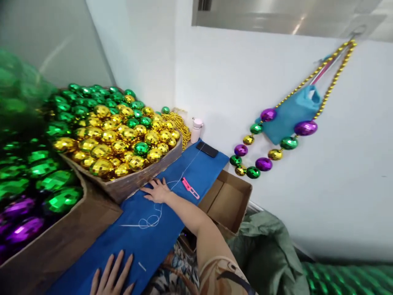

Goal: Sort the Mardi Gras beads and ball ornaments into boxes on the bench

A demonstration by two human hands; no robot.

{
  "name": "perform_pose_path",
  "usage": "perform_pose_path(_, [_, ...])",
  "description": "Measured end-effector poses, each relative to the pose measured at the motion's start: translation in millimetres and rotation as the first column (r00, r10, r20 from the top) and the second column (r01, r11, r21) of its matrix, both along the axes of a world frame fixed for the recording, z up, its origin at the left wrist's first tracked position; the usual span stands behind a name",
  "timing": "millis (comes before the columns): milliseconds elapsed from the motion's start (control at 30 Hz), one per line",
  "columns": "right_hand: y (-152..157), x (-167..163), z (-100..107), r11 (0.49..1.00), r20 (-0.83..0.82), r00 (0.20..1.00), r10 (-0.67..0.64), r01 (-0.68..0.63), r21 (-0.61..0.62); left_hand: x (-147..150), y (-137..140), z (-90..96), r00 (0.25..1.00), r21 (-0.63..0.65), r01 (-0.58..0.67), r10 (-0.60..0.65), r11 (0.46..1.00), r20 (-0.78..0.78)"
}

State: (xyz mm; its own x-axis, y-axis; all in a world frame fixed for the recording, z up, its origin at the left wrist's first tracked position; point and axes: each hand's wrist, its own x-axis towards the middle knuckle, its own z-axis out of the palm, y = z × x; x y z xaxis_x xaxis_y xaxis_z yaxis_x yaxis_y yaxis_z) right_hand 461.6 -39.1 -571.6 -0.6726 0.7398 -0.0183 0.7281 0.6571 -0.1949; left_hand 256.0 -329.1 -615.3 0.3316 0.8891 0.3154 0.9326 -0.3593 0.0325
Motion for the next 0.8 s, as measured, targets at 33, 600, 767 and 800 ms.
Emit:
perform_pose_path(33, [-1.4,5.5,4.3,1.000,0.002,1.000,0.008,-0.008,-0.001,2.0,0.0,6.5,1.000,-0.024,0.021,-0.021,0.999,0.002])
perform_pose_path(600, [-75.5,76.5,-33.6,0.998,-0.198,0.980,-0.025,0.035,0.043,14.9,-1.7,28.9,0.999,-0.272,-0.035,0.036,0.962,-0.001])
perform_pose_path(767, [-71.9,77.1,-41.2,0.997,-0.276,0.961,-0.021,0.041,0.066,14.7,-1.4,30.9,0.999,-0.289,-0.007,-0.003,0.957,-0.035])
perform_pose_path(800, [-71.9,77.2,-41.6,0.997,-0.282,0.959,-0.021,0.040,0.064,16.4,-1.3,32.1,1.000,-0.284,-0.008,-0.001,0.959,-0.031])
